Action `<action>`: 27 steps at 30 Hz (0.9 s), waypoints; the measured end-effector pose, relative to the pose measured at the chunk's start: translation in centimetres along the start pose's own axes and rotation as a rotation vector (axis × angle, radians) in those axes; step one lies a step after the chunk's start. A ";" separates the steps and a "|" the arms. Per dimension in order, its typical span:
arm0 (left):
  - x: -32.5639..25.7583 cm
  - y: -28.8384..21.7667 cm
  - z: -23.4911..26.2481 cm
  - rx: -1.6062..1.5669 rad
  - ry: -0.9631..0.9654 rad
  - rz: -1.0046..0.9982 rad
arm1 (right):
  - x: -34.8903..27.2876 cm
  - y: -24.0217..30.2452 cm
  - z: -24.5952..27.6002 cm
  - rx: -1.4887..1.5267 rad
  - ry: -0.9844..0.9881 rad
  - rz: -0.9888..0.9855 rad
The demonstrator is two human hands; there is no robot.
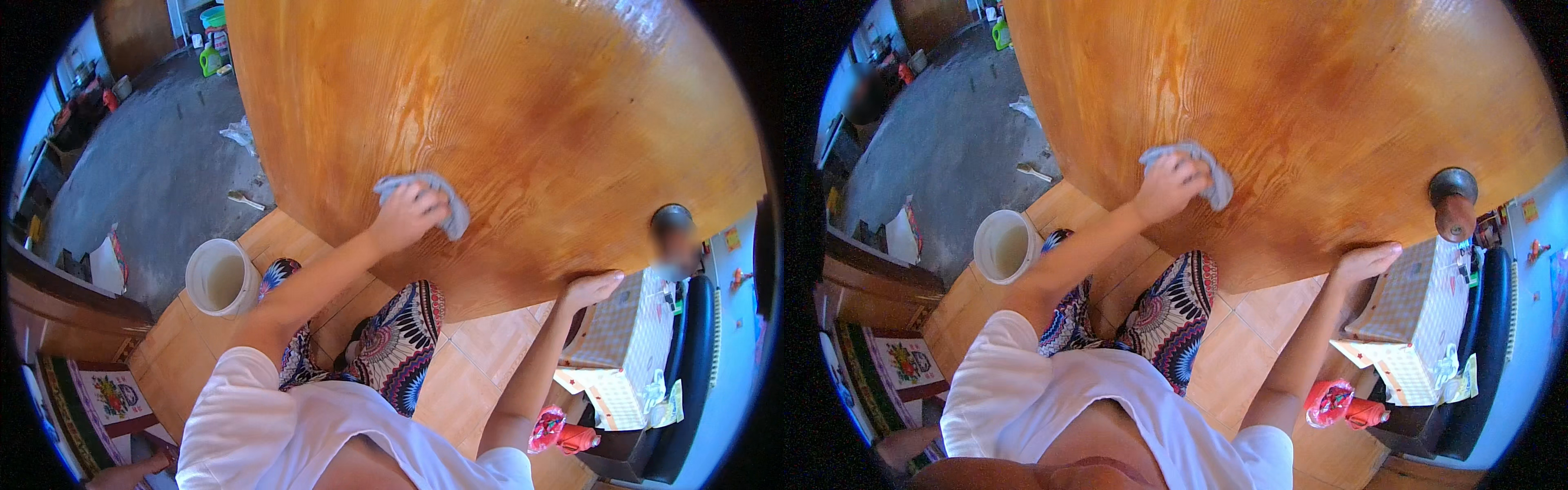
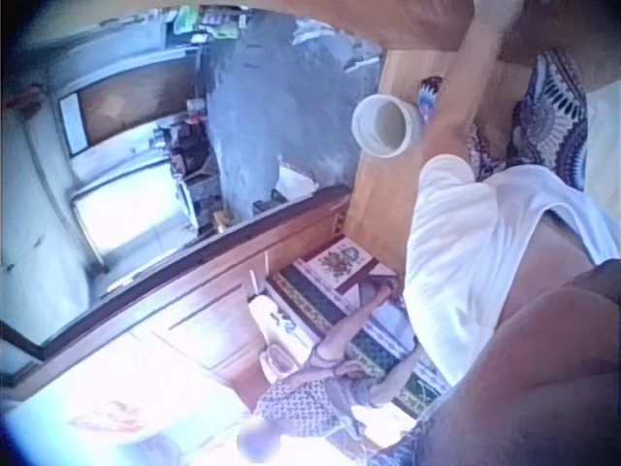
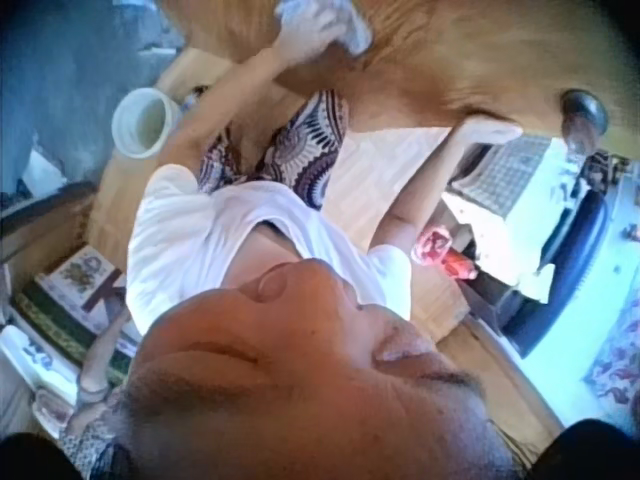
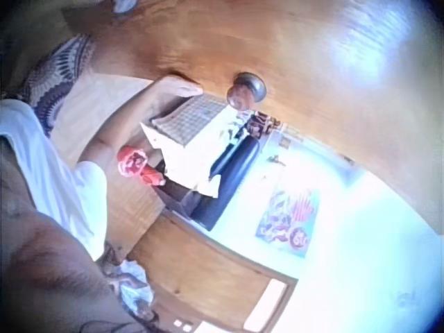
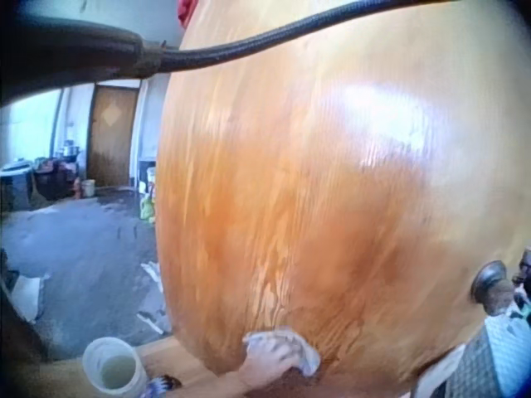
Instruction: The person wipes the surface of a large wooden door with a gray cloth. They repeatedly rub the door in circular and back-and-forth motions, covering different areas of the door surface.
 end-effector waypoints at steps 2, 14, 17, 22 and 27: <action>6.3 1.0 3.1 0.020 -0.132 0.021 | -0.2 0.6 -0.5 0.029 -0.007 -0.035; 1.7 -0.4 -0.5 0.047 -0.081 -0.008 | -0.3 1.1 -0.2 0.045 0.006 -0.044; -0.8 -1.2 -1.1 0.048 0.066 -0.068 | -0.2 0.7 0.1 0.005 0.006 -0.021; 11.8 0.1 6.3 0.099 -0.158 0.045 | -0.5 1.5 -0.5 -0.015 0.008 -0.039; 26.5 1.1 14.9 0.143 -0.538 0.052 | -0.7 2.4 -0.6 -0.037 0.007 -0.048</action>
Point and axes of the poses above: each hand's wrist, its own x-axis towards the middle knuckle, its own z-axis out of the back of the hand, y = z × x, the point moved 9 cm from there along x, towards the middle knuckle, and after that the axes turned 4 degrees about -z, right-handed, at the moved point
